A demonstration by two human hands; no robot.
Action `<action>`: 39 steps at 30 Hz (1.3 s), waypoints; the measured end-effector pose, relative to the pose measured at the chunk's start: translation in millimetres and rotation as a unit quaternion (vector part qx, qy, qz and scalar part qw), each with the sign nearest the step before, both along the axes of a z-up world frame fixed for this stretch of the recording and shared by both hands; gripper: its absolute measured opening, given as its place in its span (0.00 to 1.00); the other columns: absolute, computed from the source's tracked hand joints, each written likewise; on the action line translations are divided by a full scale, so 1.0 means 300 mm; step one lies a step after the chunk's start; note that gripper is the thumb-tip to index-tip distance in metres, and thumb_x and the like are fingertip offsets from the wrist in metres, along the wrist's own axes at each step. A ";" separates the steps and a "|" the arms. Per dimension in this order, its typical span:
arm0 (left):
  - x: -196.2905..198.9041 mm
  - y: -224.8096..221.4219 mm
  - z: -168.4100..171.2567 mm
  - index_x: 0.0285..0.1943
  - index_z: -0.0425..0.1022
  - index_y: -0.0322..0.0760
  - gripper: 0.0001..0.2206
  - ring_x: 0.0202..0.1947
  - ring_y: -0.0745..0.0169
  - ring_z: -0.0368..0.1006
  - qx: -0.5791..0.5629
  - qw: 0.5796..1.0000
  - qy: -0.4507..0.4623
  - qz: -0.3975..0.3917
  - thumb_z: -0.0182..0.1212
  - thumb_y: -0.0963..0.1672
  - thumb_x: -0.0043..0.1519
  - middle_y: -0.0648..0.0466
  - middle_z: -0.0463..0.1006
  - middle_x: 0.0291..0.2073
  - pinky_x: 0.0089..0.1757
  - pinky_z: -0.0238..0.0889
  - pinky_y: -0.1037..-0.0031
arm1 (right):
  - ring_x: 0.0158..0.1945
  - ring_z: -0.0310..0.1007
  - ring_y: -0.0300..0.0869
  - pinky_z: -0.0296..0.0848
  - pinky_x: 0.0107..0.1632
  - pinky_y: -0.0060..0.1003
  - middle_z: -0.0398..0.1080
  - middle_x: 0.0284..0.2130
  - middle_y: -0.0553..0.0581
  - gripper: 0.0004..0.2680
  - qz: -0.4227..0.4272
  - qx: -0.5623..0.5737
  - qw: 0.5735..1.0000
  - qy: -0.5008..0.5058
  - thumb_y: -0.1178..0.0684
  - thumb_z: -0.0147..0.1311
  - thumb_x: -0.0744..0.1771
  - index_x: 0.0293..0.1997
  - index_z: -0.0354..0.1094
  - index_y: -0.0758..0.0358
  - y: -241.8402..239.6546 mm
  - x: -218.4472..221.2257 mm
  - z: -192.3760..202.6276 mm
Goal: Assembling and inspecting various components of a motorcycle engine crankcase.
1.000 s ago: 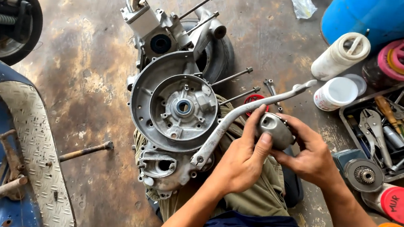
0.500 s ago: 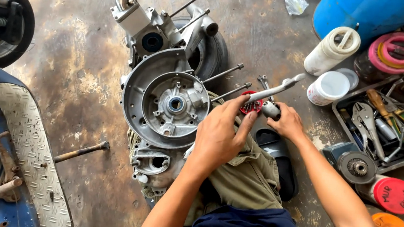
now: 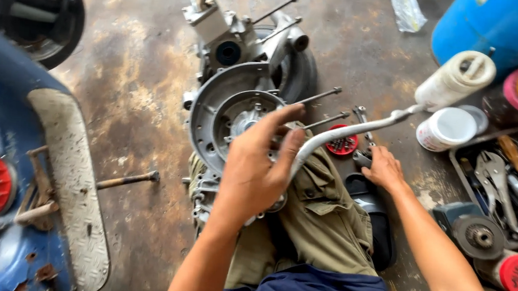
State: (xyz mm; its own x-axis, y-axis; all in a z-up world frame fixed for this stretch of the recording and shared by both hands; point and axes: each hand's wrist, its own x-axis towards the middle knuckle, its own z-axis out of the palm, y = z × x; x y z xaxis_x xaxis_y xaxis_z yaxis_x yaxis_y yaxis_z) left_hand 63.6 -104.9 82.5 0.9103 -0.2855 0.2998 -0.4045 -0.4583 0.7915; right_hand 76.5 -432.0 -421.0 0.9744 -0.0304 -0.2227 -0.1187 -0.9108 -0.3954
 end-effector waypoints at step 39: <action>0.004 0.482 -0.345 0.74 0.59 0.52 0.24 0.44 0.26 0.79 -0.056 0.950 0.133 0.279 0.50 0.44 0.66 0.33 0.80 0.46 0.45 0.70 0.45 | 0.62 0.66 0.50 0.65 0.66 0.50 0.65 0.58 0.70 0.25 -0.080 0.647 0.750 -0.112 0.54 0.57 0.65 0.68 0.51 0.69 0.655 -0.114 1.023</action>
State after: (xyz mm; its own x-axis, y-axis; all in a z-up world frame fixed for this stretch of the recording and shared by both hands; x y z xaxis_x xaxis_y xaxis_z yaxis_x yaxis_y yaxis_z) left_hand 64.9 39.6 -20.9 0.9585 0.2826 0.0382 0.0972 -0.4496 0.8879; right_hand 42.2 -235.4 -114.0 0.9987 -0.0504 0.0033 0.0169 0.2716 -0.9623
